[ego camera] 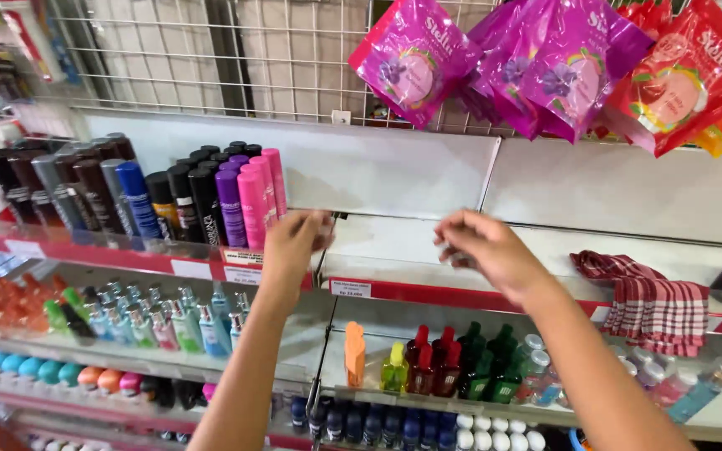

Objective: Stocking and organizing air freshener packets on display hooks in a store.

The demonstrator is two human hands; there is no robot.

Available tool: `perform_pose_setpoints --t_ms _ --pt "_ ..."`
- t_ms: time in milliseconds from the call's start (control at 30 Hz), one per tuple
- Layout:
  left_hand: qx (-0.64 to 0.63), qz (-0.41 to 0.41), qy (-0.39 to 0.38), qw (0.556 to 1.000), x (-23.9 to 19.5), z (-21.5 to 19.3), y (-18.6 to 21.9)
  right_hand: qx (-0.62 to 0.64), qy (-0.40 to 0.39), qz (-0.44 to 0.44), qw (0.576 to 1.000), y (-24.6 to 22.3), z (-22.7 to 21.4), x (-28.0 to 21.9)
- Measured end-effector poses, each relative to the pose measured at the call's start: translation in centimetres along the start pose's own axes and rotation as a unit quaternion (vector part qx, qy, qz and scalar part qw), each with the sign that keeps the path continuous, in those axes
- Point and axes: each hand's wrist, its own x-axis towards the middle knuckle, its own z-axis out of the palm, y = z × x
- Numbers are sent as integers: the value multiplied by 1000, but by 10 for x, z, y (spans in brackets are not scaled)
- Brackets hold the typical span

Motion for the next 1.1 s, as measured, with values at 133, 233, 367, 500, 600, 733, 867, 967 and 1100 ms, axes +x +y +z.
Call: perform_pose_setpoints --t_ms 133,233,367,500,600,733,867,967,1100 --pt "-4 -46 49 998 -111 -40 -51 28 63 -27 997 69 -12 -69" --pt "-19 -132 119 984 -205 -83 -125 97 93 22 991 128 -19 -111" --pt "23 -183 191 964 -351 -135 -178 143 109 127 975 216 -15 -165" --pt "42 -185 299 935 -491 -194 -245 162 84 171 968 268 21 -196" --pt "36 -266 378 886 -571 -216 -253 167 66 232 956 299 64 -219" --pt "52 -245 417 873 -593 -189 -145 205 -21 258 944 329 134 -254" --pt "135 -201 392 888 -574 -205 -95 153 -54 335 928 328 198 -268" --pt "169 -203 384 885 -552 -226 -65 169 -101 308 931 335 237 -278" --pt "255 -223 365 867 -523 -273 -63 160 -145 302 929 349 292 -261"
